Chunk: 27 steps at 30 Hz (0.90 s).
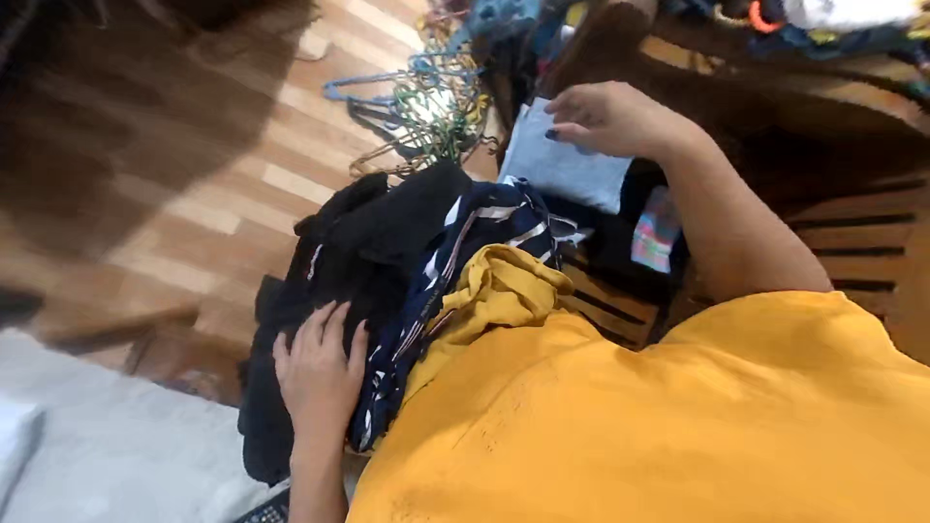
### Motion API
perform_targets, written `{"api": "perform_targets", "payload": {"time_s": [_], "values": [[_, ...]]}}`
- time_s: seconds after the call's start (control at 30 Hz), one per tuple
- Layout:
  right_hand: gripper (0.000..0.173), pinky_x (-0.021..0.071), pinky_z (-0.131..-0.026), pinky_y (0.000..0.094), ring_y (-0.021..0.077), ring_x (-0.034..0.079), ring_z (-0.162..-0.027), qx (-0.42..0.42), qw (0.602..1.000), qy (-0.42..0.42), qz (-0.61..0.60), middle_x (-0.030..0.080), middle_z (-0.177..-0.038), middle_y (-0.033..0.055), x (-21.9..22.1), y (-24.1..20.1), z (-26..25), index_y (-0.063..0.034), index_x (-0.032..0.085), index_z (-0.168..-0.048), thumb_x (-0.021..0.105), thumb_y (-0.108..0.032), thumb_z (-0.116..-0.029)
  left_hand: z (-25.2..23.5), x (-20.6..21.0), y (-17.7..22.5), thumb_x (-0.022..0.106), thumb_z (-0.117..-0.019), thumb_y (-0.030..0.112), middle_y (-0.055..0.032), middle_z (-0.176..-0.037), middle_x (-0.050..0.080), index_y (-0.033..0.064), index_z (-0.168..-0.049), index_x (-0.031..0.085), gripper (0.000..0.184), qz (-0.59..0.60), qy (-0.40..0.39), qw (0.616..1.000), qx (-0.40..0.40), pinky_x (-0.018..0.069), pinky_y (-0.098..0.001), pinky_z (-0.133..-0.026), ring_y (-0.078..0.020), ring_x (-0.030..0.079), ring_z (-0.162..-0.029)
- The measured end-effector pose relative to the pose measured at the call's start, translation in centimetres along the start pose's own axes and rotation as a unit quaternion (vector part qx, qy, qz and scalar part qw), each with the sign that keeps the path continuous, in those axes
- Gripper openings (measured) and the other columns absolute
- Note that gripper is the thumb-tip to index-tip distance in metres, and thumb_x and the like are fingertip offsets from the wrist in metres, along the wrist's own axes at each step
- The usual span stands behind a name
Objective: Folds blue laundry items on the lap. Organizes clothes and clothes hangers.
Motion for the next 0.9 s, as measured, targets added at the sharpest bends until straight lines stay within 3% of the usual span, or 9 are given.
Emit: {"api": "perform_targets", "payload": {"time_s": [0.13, 0.27, 0.4, 0.47, 0.53, 0.6, 0.7, 0.8, 0.9], "values": [[0.038, 0.0510, -0.098, 0.0601, 0.0390, 0.068, -0.108, 0.113, 0.993, -0.021, -0.019, 0.069, -0.121, 0.0235, 4.5, 5.7, 4.4, 0.0019, 0.064, -0.130, 0.058, -0.026, -0.1049, -0.6, 0.8, 0.1, 0.041, -0.1063, 0.044, -0.0119, -0.135, 0.066, 0.0117, -0.130, 0.069, 0.049, -0.011, -0.028, 1.000, 0.008, 0.0353, -0.0677, -0.110, -0.0346, 0.061, -0.126], [0.034, 0.0524, -0.099, 0.0575, 0.0390, 0.068, -0.110, 0.098, 0.994, -0.002, -0.056, 0.066, -0.125, 0.0244, 7.8, 4.0, 4.6, 0.0023, 0.063, -0.129, 0.058, -0.021, -0.1054, -1.5, -0.1, 0.5, 0.046, -0.1066, 0.043, -0.0113, -0.135, 0.066, 0.0104, -0.129, 0.069, 0.046, 0.036, -0.039, 0.999, 0.005, 0.0363, -0.0660, -0.111, -0.0322, 0.060, -0.128], [0.037, 0.0516, -0.101, 0.0517, 0.0385, 0.061, -0.121, -0.087, 0.983, 0.163, 0.008, 0.056, -0.139, 0.0260, 4.9, -3.8, 2.3, 0.0009, 0.059, -0.136, 0.054, -0.019, -0.1055, -1.6, -4.9, -1.6, 0.052, -0.1071, 0.030, -0.0166, -0.132, 0.067, 0.0018, -0.127, 0.068, 0.038, 0.128, 0.099, 0.983, -0.087, 0.0407, -0.0566, -0.113, -0.0345, 0.060, -0.129], [0.037, 0.0517, -0.105, 0.0437, 0.0326, 0.060, -0.126, -0.189, 0.957, 0.218, -0.018, 0.055, -0.142, 0.0251, 3.3, -8.8, 1.0, 0.0028, 0.058, -0.136, 0.050, -0.020, -0.1070, -0.6, -7.0, -4.0, 0.056, -0.1038, 0.018, -0.0192, -0.124, 0.069, -0.0017, -0.123, 0.069, 0.031, 0.171, 0.218, 0.946, -0.166, 0.0499, -0.0471, -0.104, -0.0309, 0.065, -0.119], [0.037, 0.0516, -0.104, 0.0378, 0.0286, 0.060, -0.124, -0.283, 0.929, 0.227, -0.069, 0.056, -0.138, 0.0261, 3.2, -14.3, -0.5, 0.0072, 0.059, -0.132, 0.049, -0.019, -0.1078, 0.9, -6.4, -7.4, 0.054, -0.1041, 0.016, -0.0202, -0.122, 0.068, -0.0034, -0.125, 0.067, 0.031, 0.246, 0.260, 0.898, -0.255, 0.0508, -0.0425, -0.101, -0.0263, 0.065, -0.116], [0.036, 0.0505, -0.105, 0.0402, 0.0320, 0.058, -0.125, -0.349, 0.917, 0.179, -0.076, 0.056, -0.136, 0.0285, 5.3, -19.8, -2.0, 0.0096, 0.058, -0.129, 0.049, -0.017, -0.1066, 2.4, -3.4, -11.3, 0.052, -0.1057, 0.015, -0.0222, -0.126, 0.066, -0.0059, -0.128, 0.063, 0.033, 0.342, 0.236, 0.841, -0.347, 0.0496, -0.0415, -0.103, -0.0257, 0.064, -0.117], [0.040, 0.0440, -0.110, 0.0570, 0.0440, 0.051, -0.134, -0.362, 0.932, 0.020, -0.018, 0.052, -0.143, 0.0297, 13.8, -24.5, -3.4, 0.0057, 0.058, -0.135, 0.053, -0.018, -0.1035, 5.9, 5.2, -16.7, 0.052, -0.1076, 0.018, -0.0274, -0.140, 0.057, -0.0056, -0.144, 0.050, 0.044, 0.454, 0.163, 0.745, -0.461, 0.0456, -0.0490, -0.107, -0.0352, 0.058, -0.126], [0.043, 0.0403, -0.116, 0.0541, 0.0350, 0.049, -0.139, -0.362, 0.921, -0.141, 0.031, 0.052, -0.148, 0.0176, 25.8, -23.1, -4.9, -0.0119, 0.060, -0.141, 0.054, -0.035, -0.1049, 9.8, 16.1, -23.7, 0.066, -0.0988, 0.037, -0.0257, -0.134, 0.061, 0.0022, -0.146, 0.049, 0.061, 0.407, 0.184, 0.740, -0.503, 0.0535, -0.0539, -0.098, -0.0376, 0.063, -0.119], [0.041, 0.0400, -0.116, 0.0508, 0.0271, 0.050, -0.138, -0.376, 0.916, -0.138, 0.024, 0.057, -0.146, 0.0083, 29.4, -21.5, -6.0, -0.0201, 0.061, -0.140, 0.050, -0.040, -0.1061, 11.7, 20.7, -27.5, 0.077, -0.0900, 0.036, -0.0304, -0.137, 0.057, -0.0046, -0.149, 0.042, 0.079, 0.347, 0.220, 0.671, -0.618, 0.0487, -0.0556, -0.106, -0.0413, 0.058, -0.125]]}}
Point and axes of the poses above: each hand's wrist, its own z-axis away from the middle knuckle, its own x-axis out of the palm, y = z × x, the point moved 8 cm from there along -z, towards the middle knuckle
